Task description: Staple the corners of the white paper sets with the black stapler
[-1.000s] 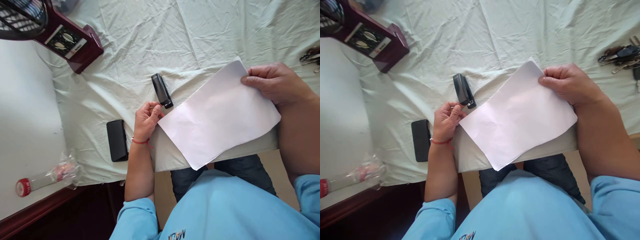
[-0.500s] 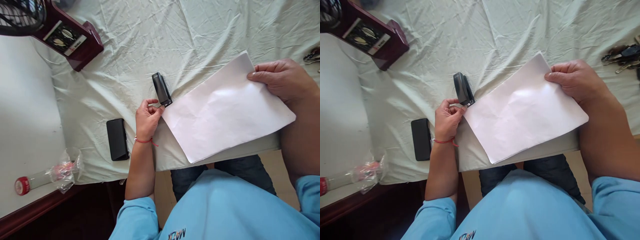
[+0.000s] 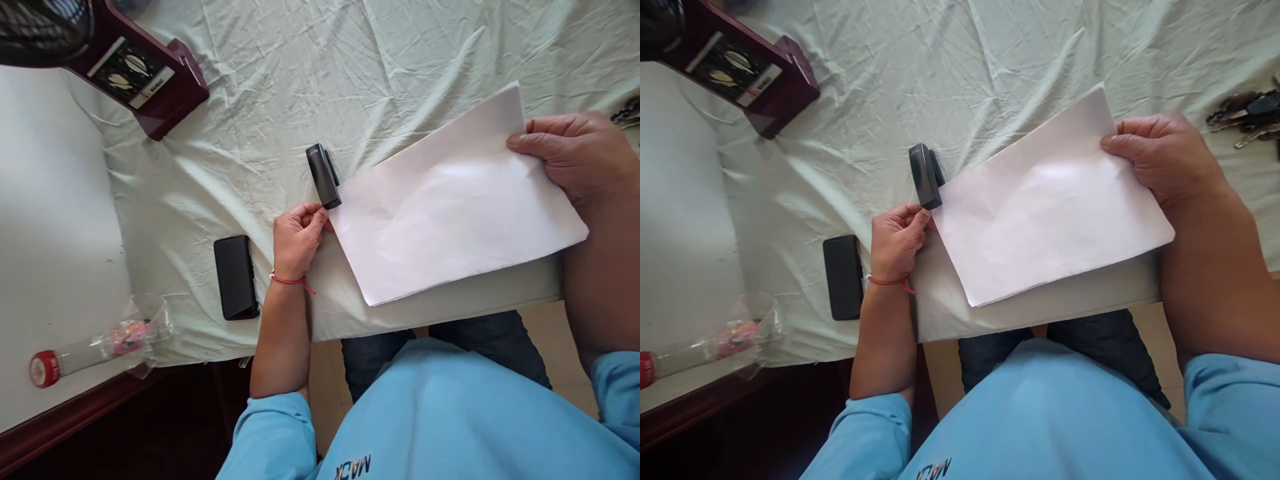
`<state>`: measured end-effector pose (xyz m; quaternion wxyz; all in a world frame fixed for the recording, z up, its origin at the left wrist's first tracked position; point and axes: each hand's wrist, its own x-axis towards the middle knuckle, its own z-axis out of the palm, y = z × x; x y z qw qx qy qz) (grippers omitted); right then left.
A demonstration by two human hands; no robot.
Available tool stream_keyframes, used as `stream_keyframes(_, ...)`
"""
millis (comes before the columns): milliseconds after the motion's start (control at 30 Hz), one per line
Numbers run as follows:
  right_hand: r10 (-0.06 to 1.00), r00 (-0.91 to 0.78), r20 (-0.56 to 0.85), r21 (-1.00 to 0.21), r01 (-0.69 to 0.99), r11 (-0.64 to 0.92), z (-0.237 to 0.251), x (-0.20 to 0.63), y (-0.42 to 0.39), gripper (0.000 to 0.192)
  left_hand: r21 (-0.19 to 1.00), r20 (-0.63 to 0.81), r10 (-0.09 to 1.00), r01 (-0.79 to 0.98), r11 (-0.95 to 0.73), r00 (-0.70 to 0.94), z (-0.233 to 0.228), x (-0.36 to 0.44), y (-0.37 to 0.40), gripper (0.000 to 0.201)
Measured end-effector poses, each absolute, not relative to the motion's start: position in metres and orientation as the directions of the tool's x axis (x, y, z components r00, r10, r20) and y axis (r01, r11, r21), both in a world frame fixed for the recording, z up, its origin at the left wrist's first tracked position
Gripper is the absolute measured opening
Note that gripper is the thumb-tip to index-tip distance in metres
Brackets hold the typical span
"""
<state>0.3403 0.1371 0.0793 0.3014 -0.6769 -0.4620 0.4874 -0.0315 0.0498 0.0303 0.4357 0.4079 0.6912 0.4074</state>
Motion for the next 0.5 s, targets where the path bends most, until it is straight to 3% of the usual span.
stream_keyframes(167, 0.908, -0.024, -0.419, -0.854, 0.350, -0.385, 0.070, 0.350, 0.141, 0.032, 0.910, -0.273, 0.917, 0.231, 0.345, -0.291, 0.031, -0.031, 0.050, 0.022)
stream_keyframes(300, 0.928, -0.143, -0.345, -0.882, 0.387, -0.268, 0.059, 0.355, 0.144, 0.035, 0.907, -0.291, 0.911, 0.218, 0.359, -0.290, 0.034, -0.029, 0.049, 0.021)
stream_keyframes(500, 0.953, -0.147, -0.265, -0.887, 0.424, -0.181, 0.056, 0.354, 0.144, 0.033, 0.913, -0.265, 0.930, 0.243, 0.327, -0.255, 0.034, -0.030, 0.050, 0.024)
